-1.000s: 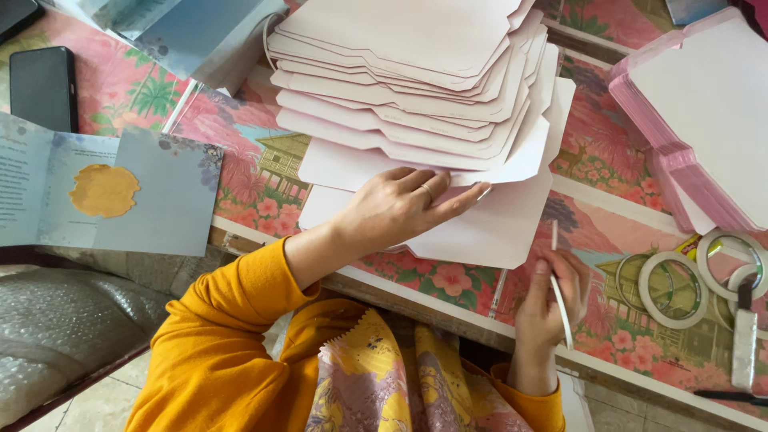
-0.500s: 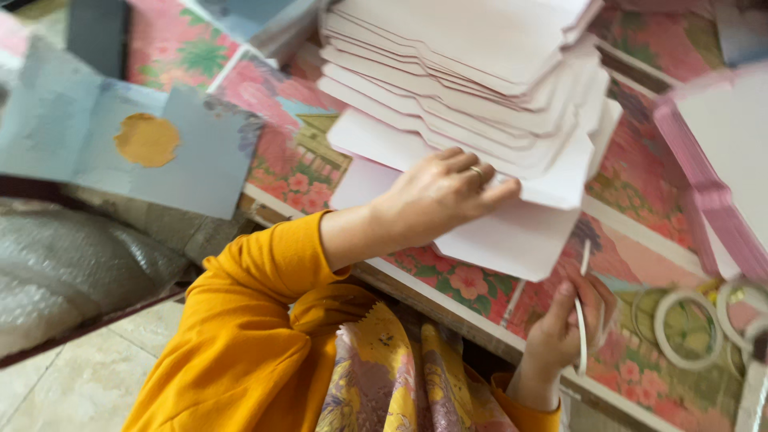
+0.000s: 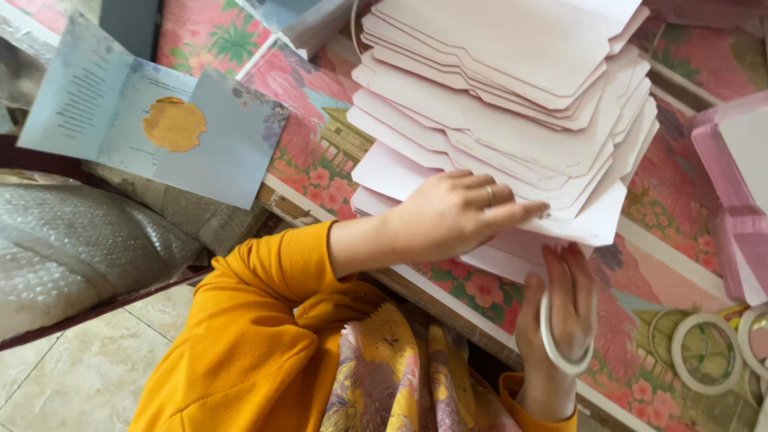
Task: The person applies adhesive tape to the edges of a stack of white paper sheets. They use a roll of clear tape, pressing it down along the top edge of the papers to secure them together.
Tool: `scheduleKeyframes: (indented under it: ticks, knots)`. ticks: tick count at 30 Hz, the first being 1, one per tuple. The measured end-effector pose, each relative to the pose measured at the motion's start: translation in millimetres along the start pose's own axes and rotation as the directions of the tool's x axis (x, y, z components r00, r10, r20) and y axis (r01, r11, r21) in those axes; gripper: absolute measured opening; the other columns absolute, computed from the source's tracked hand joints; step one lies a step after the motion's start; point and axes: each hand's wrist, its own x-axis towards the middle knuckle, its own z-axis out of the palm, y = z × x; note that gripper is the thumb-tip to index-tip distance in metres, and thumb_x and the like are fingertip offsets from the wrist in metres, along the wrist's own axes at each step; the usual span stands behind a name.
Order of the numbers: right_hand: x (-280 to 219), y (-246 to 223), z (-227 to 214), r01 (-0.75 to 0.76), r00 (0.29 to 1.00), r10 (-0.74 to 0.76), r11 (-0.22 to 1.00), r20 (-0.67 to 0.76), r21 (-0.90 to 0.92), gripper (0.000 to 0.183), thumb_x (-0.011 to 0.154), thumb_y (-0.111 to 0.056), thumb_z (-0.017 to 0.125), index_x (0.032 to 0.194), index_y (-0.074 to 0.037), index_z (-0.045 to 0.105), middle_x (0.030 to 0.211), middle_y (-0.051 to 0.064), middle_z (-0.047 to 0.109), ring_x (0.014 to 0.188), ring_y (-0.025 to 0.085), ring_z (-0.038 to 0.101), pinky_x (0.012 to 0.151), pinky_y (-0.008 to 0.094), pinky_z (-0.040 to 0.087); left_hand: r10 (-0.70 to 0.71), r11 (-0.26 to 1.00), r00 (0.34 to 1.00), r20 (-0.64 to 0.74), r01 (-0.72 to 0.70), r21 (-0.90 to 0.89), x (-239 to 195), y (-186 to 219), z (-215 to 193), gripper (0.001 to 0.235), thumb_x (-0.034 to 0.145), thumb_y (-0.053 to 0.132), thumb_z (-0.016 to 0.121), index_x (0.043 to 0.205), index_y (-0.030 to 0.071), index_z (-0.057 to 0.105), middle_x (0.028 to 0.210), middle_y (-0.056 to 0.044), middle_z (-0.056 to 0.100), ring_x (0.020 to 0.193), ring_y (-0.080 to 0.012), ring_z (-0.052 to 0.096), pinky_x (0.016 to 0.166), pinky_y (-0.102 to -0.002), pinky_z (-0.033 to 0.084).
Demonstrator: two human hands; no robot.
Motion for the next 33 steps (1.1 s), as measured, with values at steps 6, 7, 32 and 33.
scheduleKeyframes:
  ticks: [6, 7, 32, 33]
  knots:
    - [10.7, 17.8, 7.3, -0.011, 0.949, 0.046, 0.994, 0.312, -0.113, 0.026, 0.097, -0.014, 0.052, 0.110, 0.006, 0.064, 0.103, 0.020, 0.062, 0.090, 0.038, 0.057, 0.082, 0.046, 0.045, 0.073, 0.920, 0.987, 0.145, -0.123, 0.372, 0.5, -19.1, 28.8, 0.037, 0.084, 0.022, 0.058, 0.119, 0.020, 0.049, 0.086, 0.005, 0.054, 0.074, -0.0164, 0.056, 0.062, -0.032, 0.045]
    - [11.7, 22.8, 7.4, 0.000, 0.947, 0.026, 0.997, 0.321, -0.080, 0.024, 0.099, -0.010, 0.054, 0.114, 0.005, 0.065, 0.111, 0.021, 0.062, 0.100, 0.037, 0.059, 0.089, 0.045, 0.044, 0.030, 0.891, 0.995, 0.100, -0.072, 0.448, 2.9, -31.3, 35.3, 0.039, 0.085, 0.022, 0.057, 0.123, 0.019, 0.049, 0.083, 0.005, 0.055, 0.071, -0.0169, 0.056, 0.060, -0.032, 0.045]
    - [8.9, 6.2, -12.8, -0.467, 0.880, 0.441, 0.872, 0.178, 0.146, 0.025, 0.115, -0.004, 0.054, 0.118, 0.020, 0.060, 0.097, 0.027, 0.062, 0.083, 0.033, 0.066, 0.076, 0.037, 0.054, 0.002, 0.983, 0.982, 0.187, -0.037, 0.180, -53.5, -0.1, -29.8, 0.034, 0.110, 0.009, 0.038, 0.144, 0.010, 0.039, 0.113, 0.009, 0.075, 0.119, -0.0137, 0.060, 0.106, -0.033, 0.043]
    - [6.0, 7.2, -17.6, -0.471, 0.877, 0.445, 0.871, 0.179, 0.138, 0.025, 0.115, -0.004, 0.054, 0.118, 0.020, 0.060, 0.097, 0.027, 0.062, 0.083, 0.033, 0.066, 0.076, 0.037, 0.054, 0.004, 0.984, 0.982, 0.188, -0.037, 0.172, -51.9, 1.0, -28.1, 0.034, 0.110, 0.009, 0.038, 0.144, 0.010, 0.039, 0.113, 0.009, 0.075, 0.119, -0.0137, 0.060, 0.106, -0.033, 0.043]
